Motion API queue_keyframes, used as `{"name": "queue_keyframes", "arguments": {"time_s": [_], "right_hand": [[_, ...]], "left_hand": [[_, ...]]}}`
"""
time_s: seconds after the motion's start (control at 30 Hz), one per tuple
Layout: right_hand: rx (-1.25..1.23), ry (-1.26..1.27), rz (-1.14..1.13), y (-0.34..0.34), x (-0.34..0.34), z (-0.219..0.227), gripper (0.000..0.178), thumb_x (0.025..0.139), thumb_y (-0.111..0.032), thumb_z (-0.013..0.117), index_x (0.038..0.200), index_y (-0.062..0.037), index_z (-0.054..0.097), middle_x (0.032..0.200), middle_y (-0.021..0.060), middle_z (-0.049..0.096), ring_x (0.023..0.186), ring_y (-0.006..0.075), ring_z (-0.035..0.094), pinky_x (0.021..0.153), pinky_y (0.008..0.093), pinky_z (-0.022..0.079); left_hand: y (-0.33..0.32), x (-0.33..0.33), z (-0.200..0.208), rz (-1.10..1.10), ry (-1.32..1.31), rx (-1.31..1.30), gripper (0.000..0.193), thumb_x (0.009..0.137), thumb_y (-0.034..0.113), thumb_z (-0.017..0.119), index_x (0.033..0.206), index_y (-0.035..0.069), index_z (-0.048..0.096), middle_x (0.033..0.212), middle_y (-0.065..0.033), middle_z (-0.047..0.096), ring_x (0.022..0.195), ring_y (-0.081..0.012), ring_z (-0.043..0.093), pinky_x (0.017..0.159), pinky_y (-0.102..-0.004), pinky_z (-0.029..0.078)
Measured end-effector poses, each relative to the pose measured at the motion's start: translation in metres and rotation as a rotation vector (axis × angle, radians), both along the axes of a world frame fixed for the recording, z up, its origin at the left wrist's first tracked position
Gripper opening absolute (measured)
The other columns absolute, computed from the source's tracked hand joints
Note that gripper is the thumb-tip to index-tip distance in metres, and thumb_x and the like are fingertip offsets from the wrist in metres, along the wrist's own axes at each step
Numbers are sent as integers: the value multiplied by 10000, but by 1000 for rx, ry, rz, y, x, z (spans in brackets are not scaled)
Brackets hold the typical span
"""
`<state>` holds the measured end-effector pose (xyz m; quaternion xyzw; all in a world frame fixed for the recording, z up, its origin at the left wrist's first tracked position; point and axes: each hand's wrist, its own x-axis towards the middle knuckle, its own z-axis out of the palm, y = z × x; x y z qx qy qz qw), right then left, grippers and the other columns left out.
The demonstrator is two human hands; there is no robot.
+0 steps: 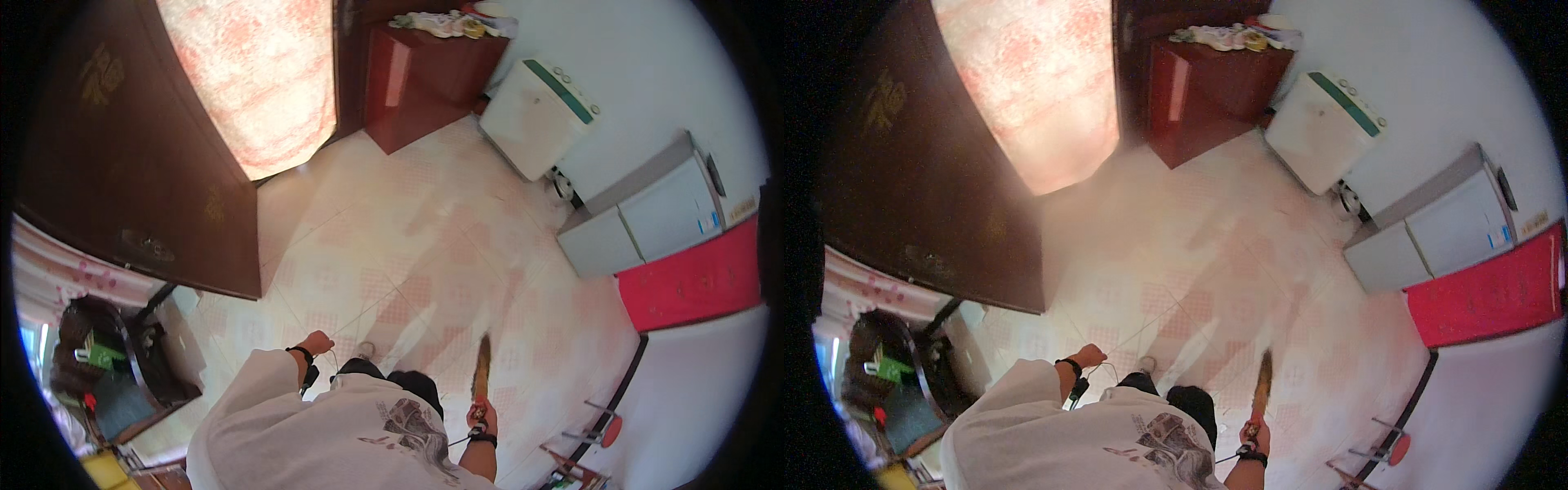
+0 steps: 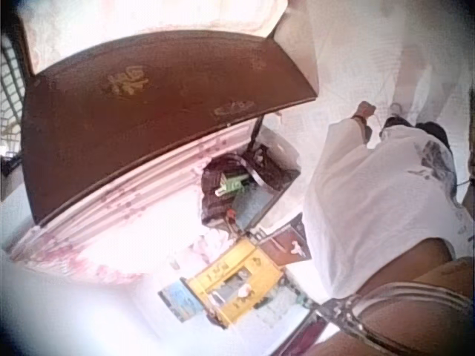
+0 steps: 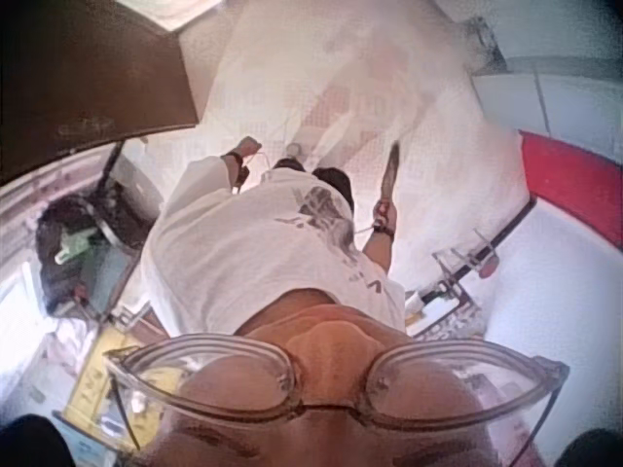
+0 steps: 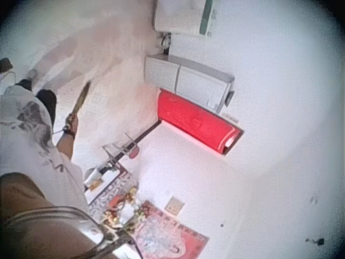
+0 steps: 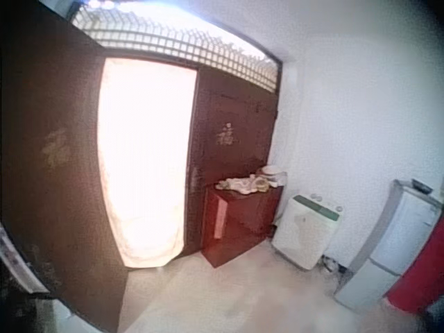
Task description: The recorder is sweeping the tiled floor of a living room using a straw broom.
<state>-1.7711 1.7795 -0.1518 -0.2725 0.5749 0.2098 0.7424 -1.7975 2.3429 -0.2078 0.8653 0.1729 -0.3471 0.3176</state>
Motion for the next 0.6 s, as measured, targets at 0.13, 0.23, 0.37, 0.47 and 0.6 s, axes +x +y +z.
{"name": "queue_keyframes", "arguments": {"time_s": [0.13, 0.23, 0.37, 0.47, 0.6], "right_hand": [[-85, 20, 315, 25, 100, -20, 235, 824, -305, 498, 697, -107, 503, 538, 12, 511, 494, 133, 525, 412, 223, 448], [8, -44, 676, 38, 174, -49, 266, 821, -346, 499, 719, -100, 495, 542, 14, 513, 470, 128, 524, 393, 225, 452], [35, -111, 957, 85, 267, -28, 340, 820, -419, 477, 815, -79, 475, 540, 41, 516, 418, 127, 515, 352, 207, 447], [131, -20, 1057, 108, 319, -15, 432, 777, -496, 487, 909, -84, 482, 563, 38, 521, 408, 124, 506, 333, 208, 418], [285, 39, 1060, 126, 393, -6, 560, 720, -578, 496, 944, -65, 475, 561, 49, 510, 433, 128, 513, 332, 208, 407]], "left_hand": [[-5, 6, 8, 204, 149, -4, 397, 734, 363, 456, 762, -1, 613, 806, -213, 592, 781, -358, 556, 726, -400, 450], [-17, 15, 8, 407, 150, -26, 388, 748, 346, 453, 751, -9, 610, 781, -210, 594, 763, -340, 570, 715, -392, 457], [-43, 39, 0, 504, 147, -9, 375, 747, 338, 466, 756, -7, 613, 741, -199, 599, 682, -309, 590, 695, -372, 470], [-61, 31, -34, 366, 2, 100, 376, 740, 347, 477, 750, -2, 615, 713, -192, 600, 637, -296, 593, 686, -363, 473], [-98, 102, 27, 724, 9, 4, 362, 717, 353, 526, 785, 12, 627, 700, -180, 604, 652, -290, 593, 653, -374, 473]]}}
